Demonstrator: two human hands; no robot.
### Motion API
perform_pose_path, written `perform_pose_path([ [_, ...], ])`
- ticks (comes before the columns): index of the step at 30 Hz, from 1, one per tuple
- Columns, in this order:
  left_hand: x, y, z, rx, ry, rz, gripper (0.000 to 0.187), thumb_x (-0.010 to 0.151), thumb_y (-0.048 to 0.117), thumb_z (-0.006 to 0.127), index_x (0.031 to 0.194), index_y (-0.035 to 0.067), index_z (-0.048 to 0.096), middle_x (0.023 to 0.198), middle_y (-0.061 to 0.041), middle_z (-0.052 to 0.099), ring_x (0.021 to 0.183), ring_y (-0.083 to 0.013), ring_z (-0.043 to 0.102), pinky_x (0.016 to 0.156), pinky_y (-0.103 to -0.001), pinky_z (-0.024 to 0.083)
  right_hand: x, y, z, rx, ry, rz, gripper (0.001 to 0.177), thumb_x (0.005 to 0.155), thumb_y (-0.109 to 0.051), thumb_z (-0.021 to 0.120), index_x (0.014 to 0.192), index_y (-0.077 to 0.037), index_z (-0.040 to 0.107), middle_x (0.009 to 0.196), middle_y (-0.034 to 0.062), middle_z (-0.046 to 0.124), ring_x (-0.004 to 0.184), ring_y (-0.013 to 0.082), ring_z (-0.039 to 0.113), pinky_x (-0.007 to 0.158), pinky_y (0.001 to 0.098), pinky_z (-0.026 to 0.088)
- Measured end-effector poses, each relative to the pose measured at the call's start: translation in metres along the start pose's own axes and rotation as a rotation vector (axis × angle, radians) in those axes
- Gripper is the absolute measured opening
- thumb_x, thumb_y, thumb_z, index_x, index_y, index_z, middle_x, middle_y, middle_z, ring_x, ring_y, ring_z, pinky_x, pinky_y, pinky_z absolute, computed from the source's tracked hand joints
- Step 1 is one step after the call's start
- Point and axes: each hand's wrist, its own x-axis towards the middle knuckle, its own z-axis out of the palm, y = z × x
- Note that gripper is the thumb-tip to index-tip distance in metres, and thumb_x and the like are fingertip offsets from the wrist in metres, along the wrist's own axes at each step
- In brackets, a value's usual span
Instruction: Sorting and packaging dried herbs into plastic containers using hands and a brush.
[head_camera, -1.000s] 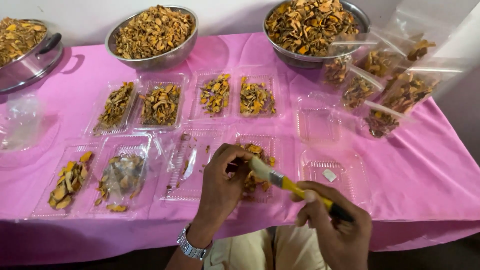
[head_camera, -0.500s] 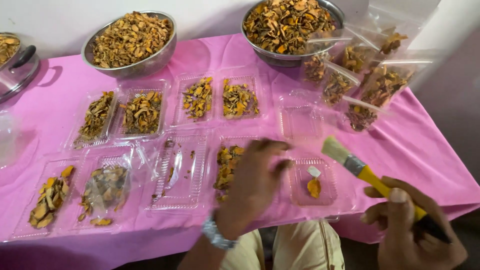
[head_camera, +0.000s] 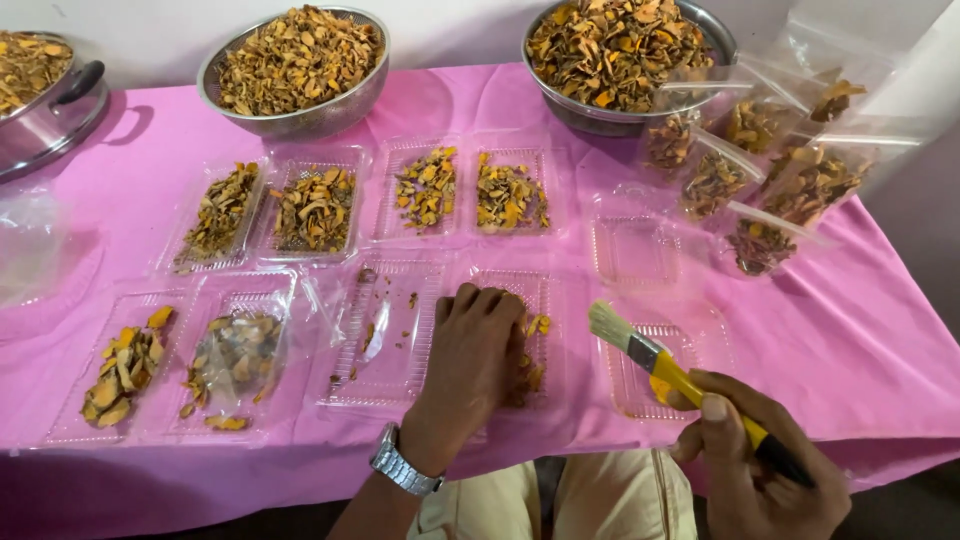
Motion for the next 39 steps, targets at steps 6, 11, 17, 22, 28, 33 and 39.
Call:
perform_pose_path([
  [6,0.002,-0.004,-0.007,-0.262,0.067,-0.142,0.012,0.087,0.012,0.071,0.097,0.017,0.069,0.096,0.001,0.075,0.095,-0.0261,0.059,0.089,-0.044,0.040,-0.010,0.016,0.009,0.004,-0.140,-0.039,0.022,0.095,-0.011,0.062,0.110,0.001,0.074,0.074,0.0142,0.076,0.042,0.0066,0.049,0.040,0.0182,0.038],
  [11,0.002,0.009,-0.036,-0.595,0.015,-0.309,0.017,0.092,0.016,0.068,0.108,0.012,0.074,0.102,-0.002,0.077,0.091,-0.0163,0.067,0.079,-0.030,0.059,-0.015,0.029,0.026,0.070,-0.212,-0.115,0.025,0.093,-0.010,0.066,0.115,-0.002,0.072,0.088,0.0109,0.082,0.047,0.0031,0.063,0.046,0.0139,0.047],
  [17,0.000,0.015,-0.054,-0.940,0.056,-0.540,0.011,0.090,0.014,0.067,0.098,0.012,0.074,0.097,-0.002,0.076,0.097,-0.0134,0.072,0.088,-0.031,0.061,-0.019,0.022,0.034,0.104,-0.229,-0.072,0.027,0.097,-0.019,0.058,0.108,0.001,0.073,0.079,0.0102,0.080,0.049,0.0112,0.070,0.042,0.0184,0.057],
  [22,0.004,0.021,-0.041,-0.881,0.062,-0.405,0.012,0.092,0.014,0.067,0.103,0.013,0.072,0.102,-0.003,0.079,0.095,-0.0145,0.074,0.090,-0.027,0.063,-0.003,0.026,0.019,0.210,-0.033,0.094,0.022,0.105,-0.010,0.056,0.117,0.004,0.068,0.090,0.0237,0.075,0.056,0.0192,0.069,0.052,0.0271,0.059],
  [28,0.022,0.085,0.010,-0.497,0.041,0.027,0.007,0.088,0.012,0.075,0.091,0.017,0.070,0.090,0.003,0.076,0.089,-0.0179,0.061,0.092,-0.040,0.038,0.016,0.035,-0.030,0.003,0.138,-0.021,0.036,0.122,-0.016,0.041,0.130,0.015,0.058,0.108,0.0340,0.066,0.054,0.0286,0.057,0.051,0.0317,0.041],
  [33,0.011,0.061,0.010,-0.306,0.051,0.118,0.013,0.090,0.024,0.073,0.100,0.016,0.069,0.103,0.000,0.072,0.103,-0.0238,0.059,0.103,-0.046,0.037,0.010,0.019,-0.026,-0.033,0.148,0.029,0.041,0.119,-0.020,0.045,0.127,0.018,0.058,0.103,0.0323,0.066,0.054,0.0274,0.056,0.051,0.0319,0.044],
  [39,-0.027,0.023,0.006,0.067,-0.007,0.043,0.024,0.070,0.011,0.069,0.094,0.014,0.070,0.106,-0.007,0.065,0.108,-0.0337,0.050,0.093,-0.053,0.035,0.005,0.013,-0.012,0.043,0.093,0.038,0.029,0.116,-0.006,0.046,0.124,0.019,0.059,0.101,0.0349,0.067,0.057,0.0274,0.057,0.061,0.0311,0.046],
])
